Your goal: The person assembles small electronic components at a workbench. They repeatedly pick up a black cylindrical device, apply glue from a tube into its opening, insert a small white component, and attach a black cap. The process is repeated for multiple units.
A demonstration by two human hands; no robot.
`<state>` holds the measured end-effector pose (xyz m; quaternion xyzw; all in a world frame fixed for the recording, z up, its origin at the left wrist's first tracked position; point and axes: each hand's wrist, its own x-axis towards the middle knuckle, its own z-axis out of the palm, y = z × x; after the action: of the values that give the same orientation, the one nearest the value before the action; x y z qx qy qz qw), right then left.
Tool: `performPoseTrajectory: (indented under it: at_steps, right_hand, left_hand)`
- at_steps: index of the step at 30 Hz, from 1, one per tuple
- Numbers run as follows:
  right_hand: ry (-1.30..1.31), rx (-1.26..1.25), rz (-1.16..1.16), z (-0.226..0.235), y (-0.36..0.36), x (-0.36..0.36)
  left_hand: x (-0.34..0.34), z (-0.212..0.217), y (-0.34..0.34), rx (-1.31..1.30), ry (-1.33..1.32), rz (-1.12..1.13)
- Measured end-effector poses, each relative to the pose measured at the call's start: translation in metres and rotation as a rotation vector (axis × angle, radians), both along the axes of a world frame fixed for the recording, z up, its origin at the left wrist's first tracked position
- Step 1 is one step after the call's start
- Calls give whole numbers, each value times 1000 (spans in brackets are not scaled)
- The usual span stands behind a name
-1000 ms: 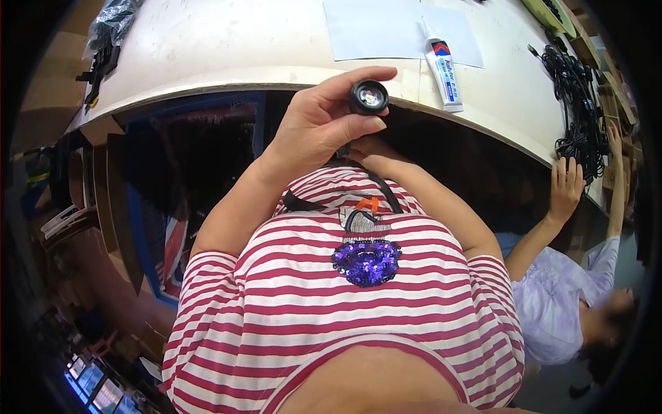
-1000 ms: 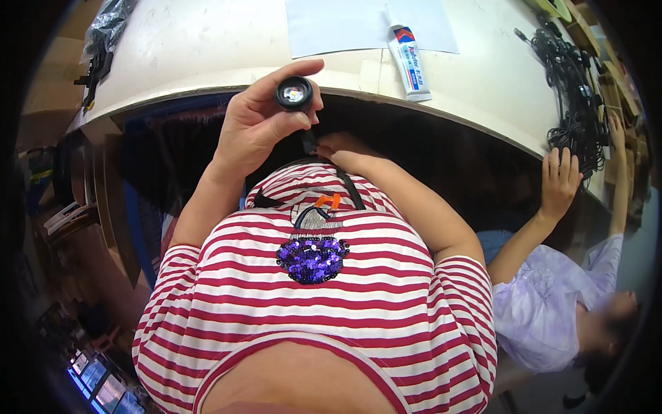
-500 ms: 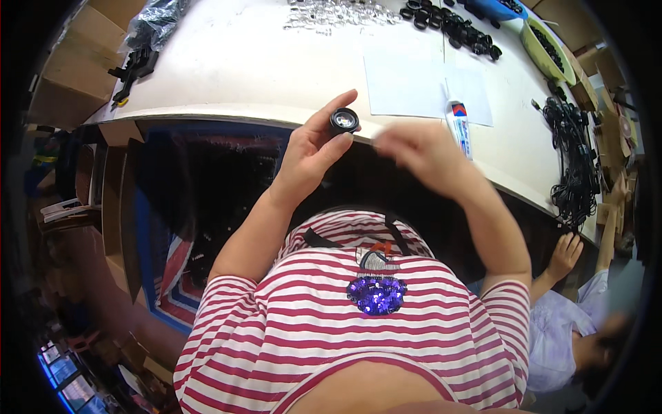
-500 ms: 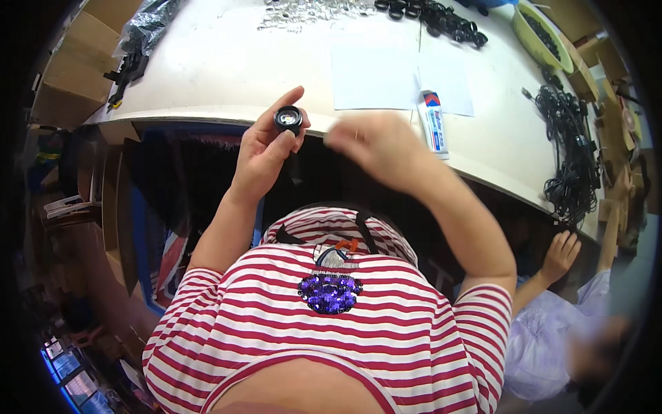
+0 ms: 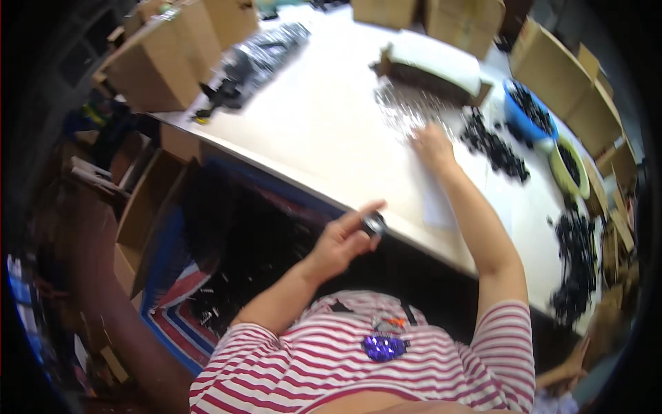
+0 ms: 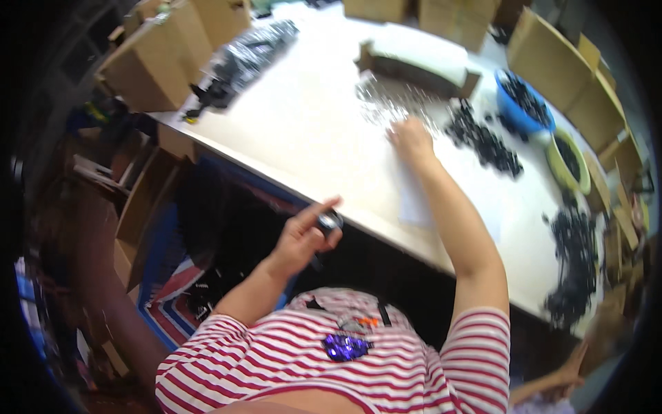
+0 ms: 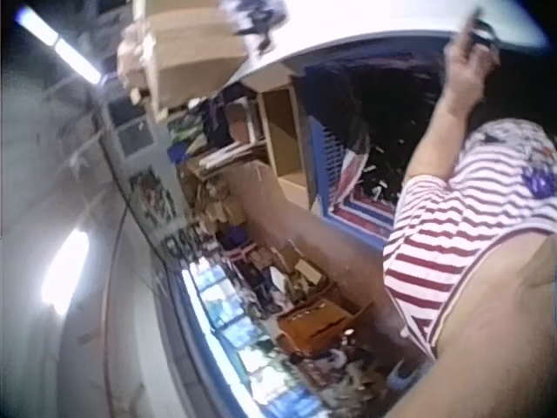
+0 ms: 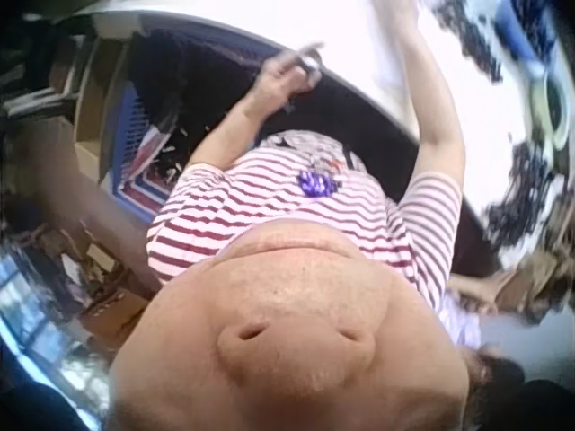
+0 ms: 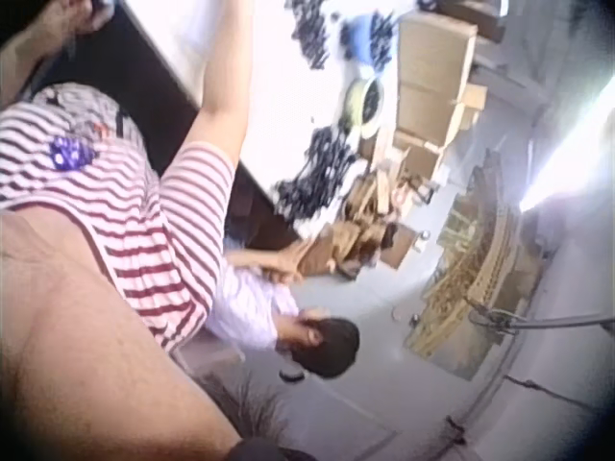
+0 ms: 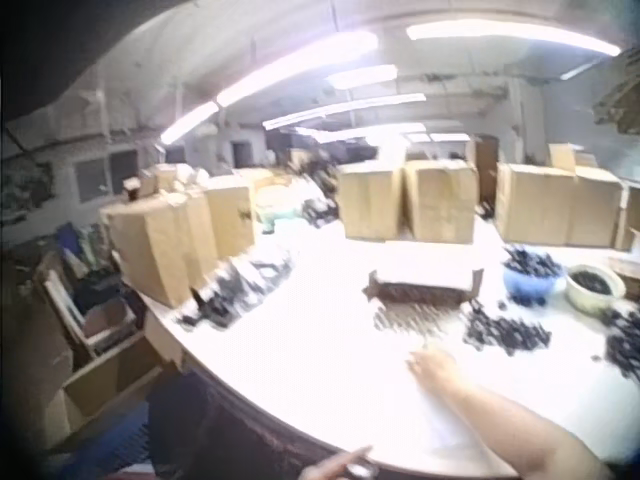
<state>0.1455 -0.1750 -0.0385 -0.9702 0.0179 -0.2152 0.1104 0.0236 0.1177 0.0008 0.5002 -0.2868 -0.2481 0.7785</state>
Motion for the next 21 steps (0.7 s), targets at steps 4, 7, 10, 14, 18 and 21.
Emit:
performPoseTrajectory:
  at_steps: [4,7,10,14,18,21]
  right_hand:
    - [79,8,35,7,14,4]
    - [112,85,63,16,25,-6]
    - [214,242,124,23,31,-22]
    - [98,254,50,8,25,-38]
    - [223,192,-61,8,12,-31]
    - [201,181,86,27,22,-50]
  left_hand:
    - [4,-7,-3,-47,4,-92]
    - [7,-18,-2,-64,16,-97]
    - [7,-25,-3,-59,23,-94]
    - [-1,-19,-14,5,11,-50]
    - [2,-21,-31,68,51,-5]
    - [-1,-20,-30,69,13,34]
